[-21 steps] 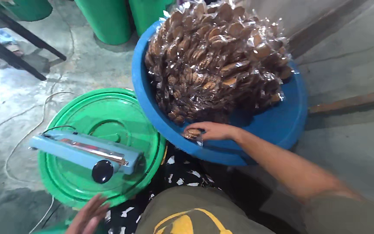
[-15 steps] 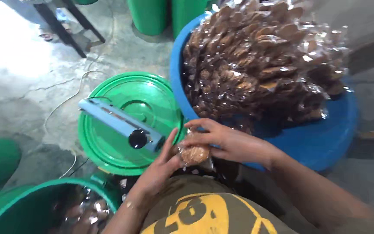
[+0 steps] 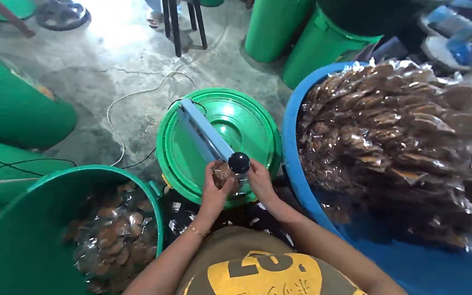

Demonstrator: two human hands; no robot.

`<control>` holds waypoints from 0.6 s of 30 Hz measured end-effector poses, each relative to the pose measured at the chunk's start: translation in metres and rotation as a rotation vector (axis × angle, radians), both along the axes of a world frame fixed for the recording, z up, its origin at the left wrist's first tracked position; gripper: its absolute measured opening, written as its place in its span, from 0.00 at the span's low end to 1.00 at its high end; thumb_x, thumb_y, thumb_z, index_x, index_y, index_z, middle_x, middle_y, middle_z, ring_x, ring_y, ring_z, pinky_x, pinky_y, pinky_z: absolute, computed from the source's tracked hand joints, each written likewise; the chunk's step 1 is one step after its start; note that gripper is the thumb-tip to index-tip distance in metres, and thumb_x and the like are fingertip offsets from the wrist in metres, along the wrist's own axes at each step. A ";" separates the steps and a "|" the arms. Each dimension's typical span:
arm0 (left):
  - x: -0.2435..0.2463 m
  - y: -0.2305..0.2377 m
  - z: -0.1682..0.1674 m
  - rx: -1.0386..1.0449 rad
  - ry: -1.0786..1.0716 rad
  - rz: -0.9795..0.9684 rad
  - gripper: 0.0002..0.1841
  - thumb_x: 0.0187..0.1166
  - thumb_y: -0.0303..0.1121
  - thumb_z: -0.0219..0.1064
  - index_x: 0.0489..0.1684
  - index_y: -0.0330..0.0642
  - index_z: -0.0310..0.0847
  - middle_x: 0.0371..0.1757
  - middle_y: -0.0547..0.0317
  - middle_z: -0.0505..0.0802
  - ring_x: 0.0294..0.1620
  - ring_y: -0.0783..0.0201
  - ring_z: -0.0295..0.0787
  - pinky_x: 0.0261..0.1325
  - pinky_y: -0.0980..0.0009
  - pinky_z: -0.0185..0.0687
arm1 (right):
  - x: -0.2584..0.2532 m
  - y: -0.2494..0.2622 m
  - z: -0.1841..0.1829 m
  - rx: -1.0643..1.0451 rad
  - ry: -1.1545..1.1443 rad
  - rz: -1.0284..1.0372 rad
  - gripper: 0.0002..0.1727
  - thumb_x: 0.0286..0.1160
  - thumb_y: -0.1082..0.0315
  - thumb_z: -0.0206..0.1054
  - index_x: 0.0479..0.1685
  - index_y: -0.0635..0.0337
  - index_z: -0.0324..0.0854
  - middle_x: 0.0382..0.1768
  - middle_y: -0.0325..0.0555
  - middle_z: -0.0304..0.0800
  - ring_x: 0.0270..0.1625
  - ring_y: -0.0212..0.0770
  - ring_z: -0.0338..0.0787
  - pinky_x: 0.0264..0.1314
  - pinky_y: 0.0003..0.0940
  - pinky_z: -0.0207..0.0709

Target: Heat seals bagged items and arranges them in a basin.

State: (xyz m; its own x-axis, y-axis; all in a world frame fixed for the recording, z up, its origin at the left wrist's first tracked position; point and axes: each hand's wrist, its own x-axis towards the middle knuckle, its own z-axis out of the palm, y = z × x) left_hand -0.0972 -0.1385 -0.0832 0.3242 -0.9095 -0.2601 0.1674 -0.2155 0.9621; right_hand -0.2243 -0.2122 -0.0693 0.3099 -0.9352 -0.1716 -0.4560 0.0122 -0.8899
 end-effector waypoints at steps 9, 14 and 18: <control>0.037 -0.049 -0.010 0.018 0.023 0.273 0.33 0.83 0.27 0.62 0.85 0.32 0.51 0.74 0.32 0.75 0.67 0.50 0.82 0.65 0.57 0.83 | 0.043 -0.087 0.054 0.035 0.252 0.375 0.23 0.95 0.61 0.48 0.73 0.69 0.74 0.55 0.65 0.85 0.54 0.53 0.85 0.62 0.49 0.76; 0.068 -0.072 -0.020 0.027 -0.046 0.314 0.33 0.84 0.30 0.63 0.87 0.36 0.51 0.76 0.29 0.73 0.68 0.45 0.80 0.67 0.53 0.81 | 0.052 -0.042 0.083 -0.045 0.715 0.788 0.43 0.87 0.55 0.61 0.97 0.54 0.42 0.91 0.64 0.53 0.88 0.66 0.62 0.82 0.64 0.64; 0.081 -0.068 -0.034 0.048 -0.101 0.309 0.32 0.87 0.34 0.59 0.89 0.37 0.50 0.71 0.31 0.78 0.63 0.47 0.83 0.64 0.51 0.81 | 0.048 -0.018 0.041 -0.270 0.662 0.577 0.38 0.81 0.61 0.59 0.94 0.53 0.56 0.83 0.63 0.70 0.78 0.61 0.79 0.69 0.53 0.79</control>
State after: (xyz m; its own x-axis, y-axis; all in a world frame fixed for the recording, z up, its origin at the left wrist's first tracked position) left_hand -0.0160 -0.2063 -0.1173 0.6089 -0.7518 -0.2530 0.1363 -0.2150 0.9671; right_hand -0.1759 -0.2305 -0.0282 0.6575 -0.7000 -0.2786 -0.7442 -0.5460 -0.3847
